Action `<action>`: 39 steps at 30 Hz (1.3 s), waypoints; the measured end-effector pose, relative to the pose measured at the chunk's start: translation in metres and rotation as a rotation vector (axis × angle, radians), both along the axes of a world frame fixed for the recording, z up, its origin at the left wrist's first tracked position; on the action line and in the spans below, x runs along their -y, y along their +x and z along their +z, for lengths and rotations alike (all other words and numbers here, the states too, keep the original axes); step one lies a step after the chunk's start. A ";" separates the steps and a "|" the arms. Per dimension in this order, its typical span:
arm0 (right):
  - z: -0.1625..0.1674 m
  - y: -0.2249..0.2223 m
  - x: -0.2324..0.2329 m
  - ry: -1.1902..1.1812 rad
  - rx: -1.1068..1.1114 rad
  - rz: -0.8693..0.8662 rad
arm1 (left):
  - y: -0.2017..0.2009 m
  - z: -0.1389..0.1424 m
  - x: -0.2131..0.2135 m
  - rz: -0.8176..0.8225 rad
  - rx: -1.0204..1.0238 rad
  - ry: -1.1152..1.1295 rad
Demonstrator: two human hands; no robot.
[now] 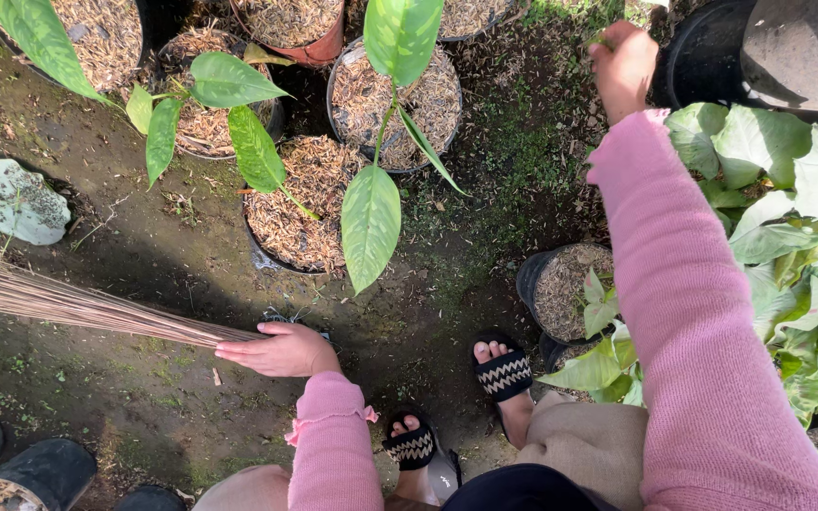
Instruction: The person walks among potted plants, places a small potted plant on the ground, then sweeps the floor with a traditional straw broom. They remove weeds by hand, continue sweeping, and later pick up two small potted plants and walk away.
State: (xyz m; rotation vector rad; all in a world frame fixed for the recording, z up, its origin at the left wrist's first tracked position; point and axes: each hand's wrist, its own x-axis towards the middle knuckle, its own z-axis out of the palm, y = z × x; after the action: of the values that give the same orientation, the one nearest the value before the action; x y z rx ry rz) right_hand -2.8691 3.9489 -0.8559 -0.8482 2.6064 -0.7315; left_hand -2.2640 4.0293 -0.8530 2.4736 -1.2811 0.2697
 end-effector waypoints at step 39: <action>-0.012 0.005 -0.036 0.233 0.309 0.148 | 0.002 -0.001 -0.001 0.010 -0.029 -0.006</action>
State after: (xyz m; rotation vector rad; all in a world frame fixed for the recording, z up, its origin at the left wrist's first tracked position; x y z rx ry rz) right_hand -2.8645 3.9850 -0.8677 -0.7788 2.2723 -0.4651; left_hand -2.2619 4.0299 -0.8543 2.4707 -1.2546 0.2388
